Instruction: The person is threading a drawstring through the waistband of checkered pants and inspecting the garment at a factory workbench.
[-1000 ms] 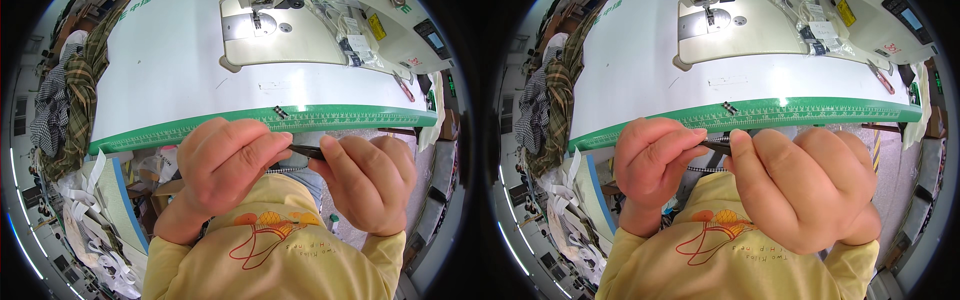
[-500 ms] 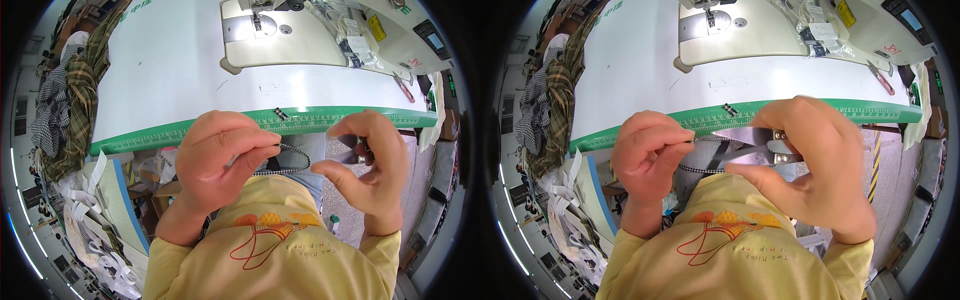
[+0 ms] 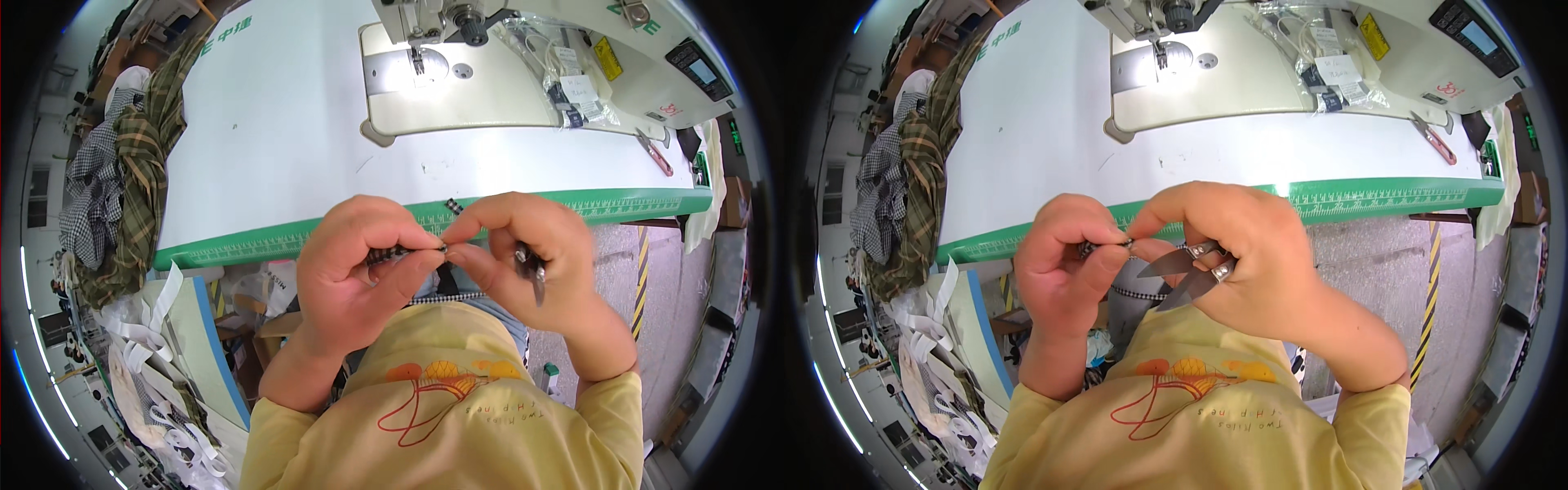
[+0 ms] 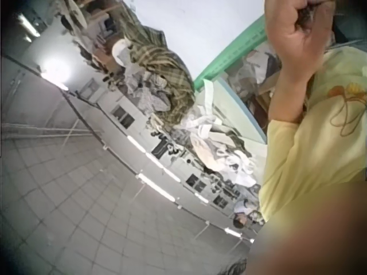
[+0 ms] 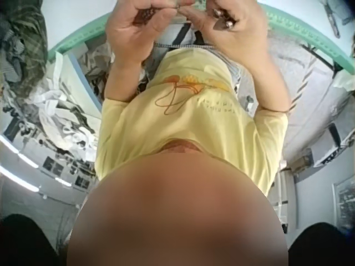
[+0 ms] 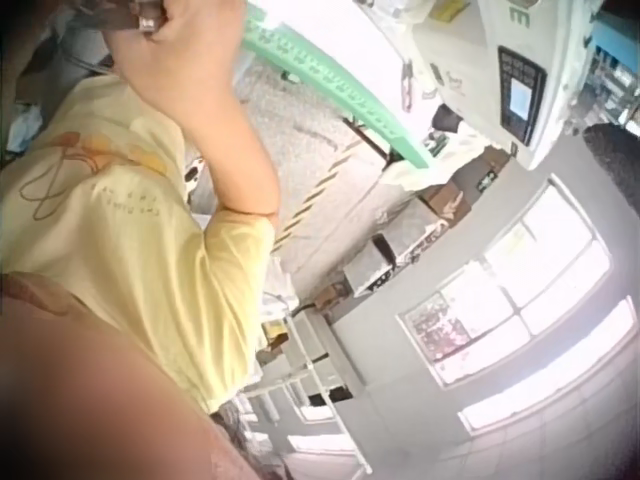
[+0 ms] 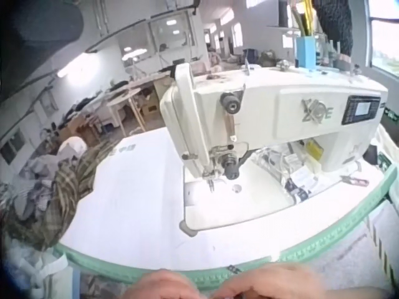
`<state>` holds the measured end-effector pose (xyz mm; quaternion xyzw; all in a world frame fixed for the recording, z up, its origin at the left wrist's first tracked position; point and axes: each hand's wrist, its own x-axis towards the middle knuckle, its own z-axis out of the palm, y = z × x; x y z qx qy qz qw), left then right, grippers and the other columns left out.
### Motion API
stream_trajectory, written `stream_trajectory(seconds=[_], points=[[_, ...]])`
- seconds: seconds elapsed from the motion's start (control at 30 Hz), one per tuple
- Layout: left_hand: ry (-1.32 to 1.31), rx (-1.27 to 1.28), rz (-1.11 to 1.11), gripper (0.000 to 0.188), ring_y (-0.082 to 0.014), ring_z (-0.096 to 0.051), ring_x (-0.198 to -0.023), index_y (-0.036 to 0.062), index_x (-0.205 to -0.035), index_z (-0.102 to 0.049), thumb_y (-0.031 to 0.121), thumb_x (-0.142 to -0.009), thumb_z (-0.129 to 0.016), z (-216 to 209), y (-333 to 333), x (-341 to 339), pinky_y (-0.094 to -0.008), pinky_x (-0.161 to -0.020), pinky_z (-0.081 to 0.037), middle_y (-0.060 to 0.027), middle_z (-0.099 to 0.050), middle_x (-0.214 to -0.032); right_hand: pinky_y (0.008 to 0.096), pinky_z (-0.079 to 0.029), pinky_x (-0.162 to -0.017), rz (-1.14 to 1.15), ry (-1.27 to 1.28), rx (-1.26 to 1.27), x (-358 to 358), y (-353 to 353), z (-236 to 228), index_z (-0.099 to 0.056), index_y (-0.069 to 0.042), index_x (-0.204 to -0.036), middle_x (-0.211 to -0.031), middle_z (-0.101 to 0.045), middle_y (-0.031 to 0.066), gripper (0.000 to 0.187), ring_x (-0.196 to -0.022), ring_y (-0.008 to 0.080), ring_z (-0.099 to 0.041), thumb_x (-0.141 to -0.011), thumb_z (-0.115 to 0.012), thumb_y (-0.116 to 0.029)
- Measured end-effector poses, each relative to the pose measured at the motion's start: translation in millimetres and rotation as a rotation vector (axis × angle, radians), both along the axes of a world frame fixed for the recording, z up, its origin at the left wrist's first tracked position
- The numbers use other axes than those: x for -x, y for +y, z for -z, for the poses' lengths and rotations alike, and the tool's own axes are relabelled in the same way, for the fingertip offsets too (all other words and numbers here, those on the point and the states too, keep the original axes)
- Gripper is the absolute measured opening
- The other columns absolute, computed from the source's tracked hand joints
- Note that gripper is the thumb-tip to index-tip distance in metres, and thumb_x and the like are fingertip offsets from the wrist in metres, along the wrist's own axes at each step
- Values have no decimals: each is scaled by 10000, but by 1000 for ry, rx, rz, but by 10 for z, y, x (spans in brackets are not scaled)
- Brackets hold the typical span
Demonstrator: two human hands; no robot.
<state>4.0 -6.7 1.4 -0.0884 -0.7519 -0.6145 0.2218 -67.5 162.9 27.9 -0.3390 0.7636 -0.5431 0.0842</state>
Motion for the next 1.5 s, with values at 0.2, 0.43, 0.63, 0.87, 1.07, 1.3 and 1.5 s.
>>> stream_trajectory(seconds=[0.2,0.43,0.63,0.87,1.07,1.3,1.5], points=[[-137,263,-36,110,-111,-493,-614,51,-824,-638,14,-734,-688,-52,-89,24,-213,-480,-354,-38,-595,-775,241,-363,-446,-27,-100,-33,66,-10,195,-626,-87,-822,-570,-494,17,176,-472,104,-431,-682,-709,-22],[-102,374,-260,100,-94,-454,-587,44,-792,-613,0,-731,-678,102,-562,452,-214,-475,-337,-22,-578,-773,319,-445,-522,145,37,-282,450,35,440,-576,-43,-936,-683,-587,120,283,-547,243,-562,-783,-684,-255],[66,773,-178,86,-182,-556,-648,80,-779,-625,99,-722,-688,321,-699,1079,-292,-543,-444,-23,-606,-780,355,-434,-523,118,172,-410,780,-3,485,-534,-78,-926,-620,-559,78,277,-568,261,-567,-769,-674,-257],[467,1142,-7,182,-170,-579,-669,161,-792,-652,114,-625,-711,466,-782,1652,-294,-558,-491,38,-580,-783,375,-459,-571,176,329,-397,1078,-113,558,-503,-59,-959,-746,-598,102,306,-646,288,-594,-788,-644,-270],[459,1143,27,128,-105,-554,-691,175,-814,-638,143,-695,-668,488,-895,1668,-253,-542,-483,79,-545,-794,383,-467,-593,186,487,-419,1274,-144,607,-509,-49,-958,-875,-598,104,269,-702,292,-596,-798,-623,-234],[293,1228,98,256,-110,-550,-805,216,-949,-647,114,-715,-628,449,-978,1607,-257,-603,-502,86,-532,-901,381,-474,-617,71,631,-468,1418,-293,587,-570,-27,-857,-915,-588,101,242,-765,283,-597,-762,-649,-236],[327,1226,138,313,-115,-545,-821,214,-979,-643,89,-696,-599,436,-1006,1653,-256,-629,-508,84,-529,-918,387,-481,-636,36,568,-555,1473,-333,614,-596,-21,-833,-944,-595,104,230,-780,285,-600,-733,-659,-218]])
